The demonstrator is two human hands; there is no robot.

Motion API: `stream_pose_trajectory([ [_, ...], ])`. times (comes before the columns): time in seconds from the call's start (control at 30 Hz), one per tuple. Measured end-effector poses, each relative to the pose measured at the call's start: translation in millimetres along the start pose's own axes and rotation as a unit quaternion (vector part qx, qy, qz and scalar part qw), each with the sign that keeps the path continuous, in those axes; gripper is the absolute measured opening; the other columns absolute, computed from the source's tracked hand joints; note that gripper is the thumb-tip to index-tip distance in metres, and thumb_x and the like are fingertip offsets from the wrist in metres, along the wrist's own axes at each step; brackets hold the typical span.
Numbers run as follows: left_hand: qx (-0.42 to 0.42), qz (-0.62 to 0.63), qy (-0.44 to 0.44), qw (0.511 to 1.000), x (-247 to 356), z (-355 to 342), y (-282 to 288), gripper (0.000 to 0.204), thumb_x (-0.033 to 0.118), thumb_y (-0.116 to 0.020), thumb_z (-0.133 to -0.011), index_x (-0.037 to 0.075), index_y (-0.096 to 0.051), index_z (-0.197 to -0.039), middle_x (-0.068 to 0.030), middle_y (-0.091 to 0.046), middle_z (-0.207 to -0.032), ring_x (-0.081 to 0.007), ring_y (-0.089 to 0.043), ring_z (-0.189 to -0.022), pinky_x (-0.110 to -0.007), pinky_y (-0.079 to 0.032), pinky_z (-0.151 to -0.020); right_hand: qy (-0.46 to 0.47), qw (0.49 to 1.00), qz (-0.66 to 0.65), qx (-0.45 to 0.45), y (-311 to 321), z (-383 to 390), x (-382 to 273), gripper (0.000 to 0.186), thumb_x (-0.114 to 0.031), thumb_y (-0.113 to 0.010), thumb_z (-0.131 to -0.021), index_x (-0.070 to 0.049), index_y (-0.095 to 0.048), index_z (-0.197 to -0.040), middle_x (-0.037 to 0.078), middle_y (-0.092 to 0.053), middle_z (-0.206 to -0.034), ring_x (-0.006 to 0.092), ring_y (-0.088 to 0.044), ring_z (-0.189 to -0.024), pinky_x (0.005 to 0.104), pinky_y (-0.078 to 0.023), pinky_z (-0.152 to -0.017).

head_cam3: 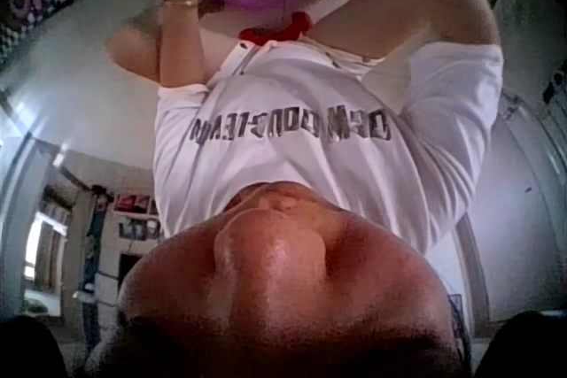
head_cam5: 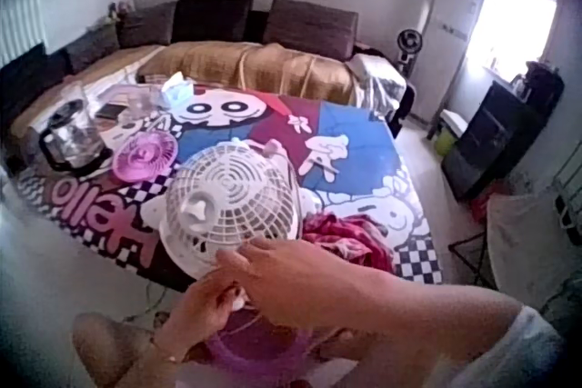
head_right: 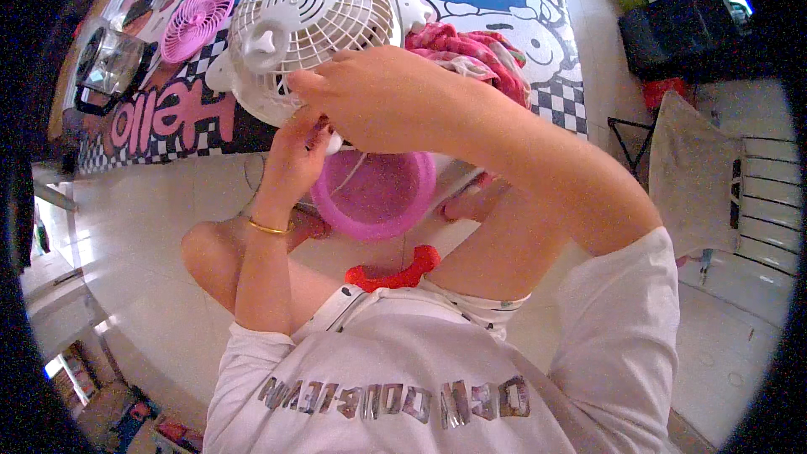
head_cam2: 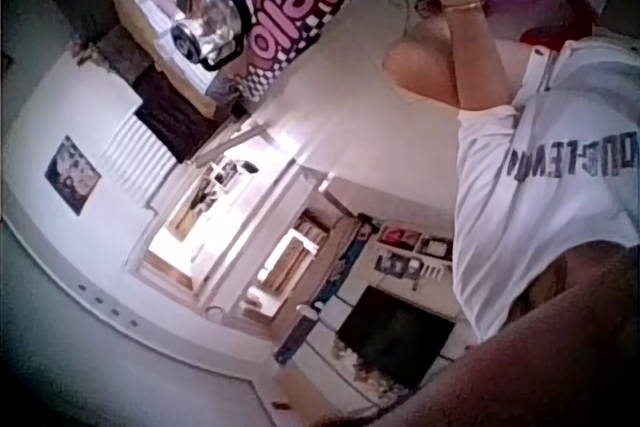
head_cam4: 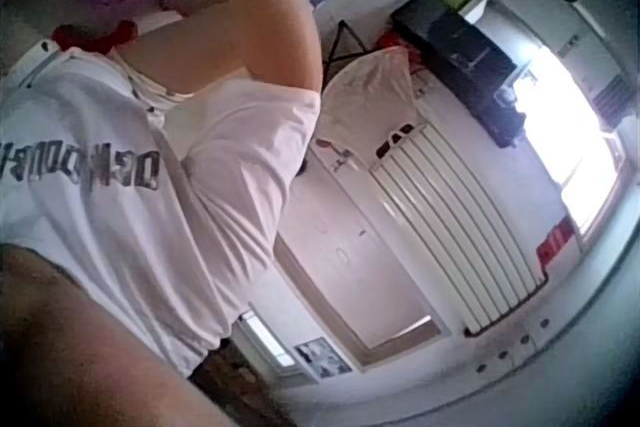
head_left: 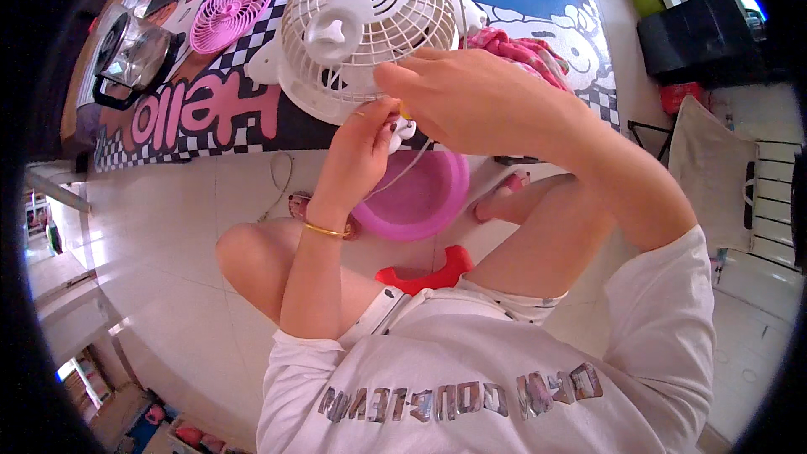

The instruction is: The person uses a screwdriver to tighten screws on the white plastic casing of a small portable fan while holding the fan over a pink basin.

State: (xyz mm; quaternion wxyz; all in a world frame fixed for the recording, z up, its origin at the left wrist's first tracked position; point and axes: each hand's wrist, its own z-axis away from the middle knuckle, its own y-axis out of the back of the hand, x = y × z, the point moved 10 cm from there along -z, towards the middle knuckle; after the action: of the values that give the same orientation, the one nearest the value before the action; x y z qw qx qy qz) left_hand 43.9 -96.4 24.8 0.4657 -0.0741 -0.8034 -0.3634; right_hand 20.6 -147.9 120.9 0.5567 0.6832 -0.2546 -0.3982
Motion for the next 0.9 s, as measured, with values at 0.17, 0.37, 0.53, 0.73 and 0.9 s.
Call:
stream_pose_trajectory([
  [0.17,0.000,0.036,-0.038,0.999,17.0,-1.7,4.2,0.030,0.001,-0.055,-0.081,0.004,-0.055,-0.111,-0.0157,-0.060,-0.101,-0.0328,-0.057,-0.093,-0.040,-0.046,-0.082,-0.094,0.995,0.009,0.012,-7.1,9.9,23.9,0.020,-0.019,-0.056,-0.088,-0.003,-0.045,-0.091,0.012,-0.057,-0.078,0.0311,-0.060,-0.078,0.0403,-0.048,-0.063],
  [0.37,-0.051,0.064,0.009,0.997,10.5,-6.4,-7.7,0.029,0.008,-0.061,-0.082,0.002,-0.055,-0.110,-0.0156,-0.061,-0.101,-0.0326,-0.057,-0.096,-0.039,-0.045,-0.084,0.041,0.998,-0.006,0.043,-8.2,5.8,7.7,0.017,-0.015,-0.056,-0.086,-0.004,-0.047,-0.095,0.012,-0.056,-0.078,0.0297,-0.058,-0.083,0.0400,-0.047,-0.068],
  [0.53,-0.088,0.151,-0.038,0.984,21.8,-15.2,-16.5,0.021,0.009,-0.061,-0.084,-0.001,-0.058,-0.102,-0.0166,-0.063,-0.097,-0.0324,-0.059,-0.092,-0.035,-0.046,-0.079,0.135,0.990,-0.033,-0.014,-5.3,5.0,-8.1,0.019,-0.007,-0.061,-0.079,-0.005,-0.049,-0.095,0.011,-0.054,-0.082,0.0278,-0.053,-0.086,0.0391,-0.045,-0.077],
  [0.73,-0.043,0.176,-0.020,0.983,7.2,-17.4,-14.8,0.018,0.009,-0.061,-0.084,-0.002,-0.060,-0.098,-0.0167,-0.064,-0.087,-0.0327,-0.062,-0.083,-0.035,-0.047,-0.072,0.157,0.985,-0.063,-0.036,-2.4,5.7,-13.9,0.018,-0.005,-0.059,-0.080,-0.005,-0.049,-0.095,0.011,-0.054,-0.087,0.0277,-0.053,-0.089,0.0388,-0.045,-0.077],
  [0.9,0.037,0.087,-0.036,0.995,22.6,-11.9,-11.1,0.018,0.009,-0.058,-0.085,0.002,-0.059,-0.101,-0.0174,-0.063,-0.084,-0.0364,-0.060,-0.079,-0.038,-0.047,-0.067,0.024,0.999,-0.020,0.011,-4.3,7.0,4.8,0.022,-0.013,-0.059,-0.083,-0.004,-0.046,-0.098,0.013,-0.056,-0.077,0.0309,-0.058,-0.078,0.0417,-0.045,-0.068],
])
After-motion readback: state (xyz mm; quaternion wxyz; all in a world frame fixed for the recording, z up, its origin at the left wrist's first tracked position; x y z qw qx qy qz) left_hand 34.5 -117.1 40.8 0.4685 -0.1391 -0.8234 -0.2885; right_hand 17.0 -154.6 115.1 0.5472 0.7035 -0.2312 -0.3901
